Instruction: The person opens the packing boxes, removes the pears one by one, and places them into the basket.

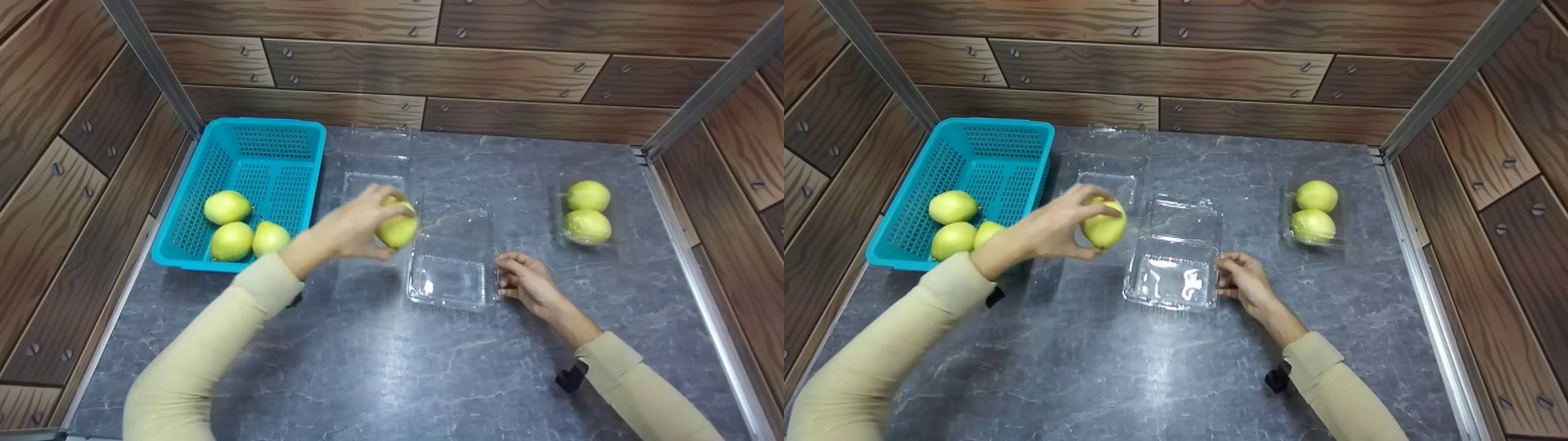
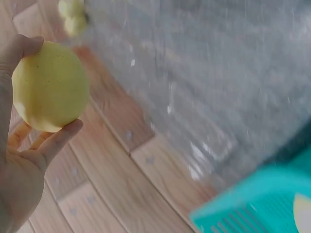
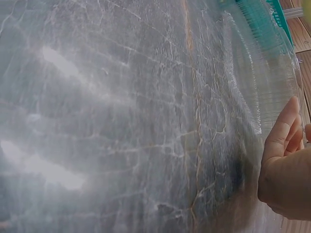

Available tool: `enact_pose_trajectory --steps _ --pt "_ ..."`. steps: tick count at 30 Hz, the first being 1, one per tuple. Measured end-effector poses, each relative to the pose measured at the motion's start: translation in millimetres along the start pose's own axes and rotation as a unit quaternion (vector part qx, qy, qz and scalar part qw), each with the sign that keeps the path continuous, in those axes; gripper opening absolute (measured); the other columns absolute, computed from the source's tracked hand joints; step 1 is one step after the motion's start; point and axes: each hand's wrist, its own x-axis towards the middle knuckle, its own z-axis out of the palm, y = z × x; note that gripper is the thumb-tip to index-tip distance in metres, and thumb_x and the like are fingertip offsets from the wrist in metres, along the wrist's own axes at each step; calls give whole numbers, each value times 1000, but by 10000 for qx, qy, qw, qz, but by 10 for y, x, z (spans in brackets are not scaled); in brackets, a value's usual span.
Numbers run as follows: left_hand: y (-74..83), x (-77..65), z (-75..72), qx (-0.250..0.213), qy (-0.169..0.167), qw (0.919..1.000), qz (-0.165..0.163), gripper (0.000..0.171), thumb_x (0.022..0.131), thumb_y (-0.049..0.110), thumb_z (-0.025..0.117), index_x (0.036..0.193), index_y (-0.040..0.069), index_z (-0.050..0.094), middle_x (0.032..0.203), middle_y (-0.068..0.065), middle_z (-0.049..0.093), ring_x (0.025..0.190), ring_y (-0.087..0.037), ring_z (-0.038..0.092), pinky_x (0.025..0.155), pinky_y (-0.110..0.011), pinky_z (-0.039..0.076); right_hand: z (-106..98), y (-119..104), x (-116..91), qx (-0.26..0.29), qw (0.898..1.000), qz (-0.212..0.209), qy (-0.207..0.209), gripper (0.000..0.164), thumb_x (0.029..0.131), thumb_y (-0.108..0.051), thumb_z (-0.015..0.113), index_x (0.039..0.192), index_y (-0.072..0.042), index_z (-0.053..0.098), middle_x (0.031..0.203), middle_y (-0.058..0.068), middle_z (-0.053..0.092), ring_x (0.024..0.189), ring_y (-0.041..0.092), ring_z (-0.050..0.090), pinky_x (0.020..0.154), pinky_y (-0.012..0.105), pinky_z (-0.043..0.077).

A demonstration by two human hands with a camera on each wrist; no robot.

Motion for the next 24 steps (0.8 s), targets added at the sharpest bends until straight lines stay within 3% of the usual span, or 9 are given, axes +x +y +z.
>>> enact_pose_trajectory --steps 9,24 --pt "-332 -292 -312 -50 679 9959 -592 63 78 22 89 136 14 66 144 -15 56 133 -37 52 106 -54 58 -21 -4 -26 12 10000 25 11 10 105 -15 62 97 -21 64 81 -8 61 66 6 59 61 21 57" --pt "-892 -696 -535 158 1213 9802 -1558 65 80 24 90 138 12 63 147 -18 52 133 -42 49 101 -62 53 -30 4 -20 -74 10000 -31 22 8 106 -15 61 100 -20 63 84 -9 61 67 6 58 62 21 56"
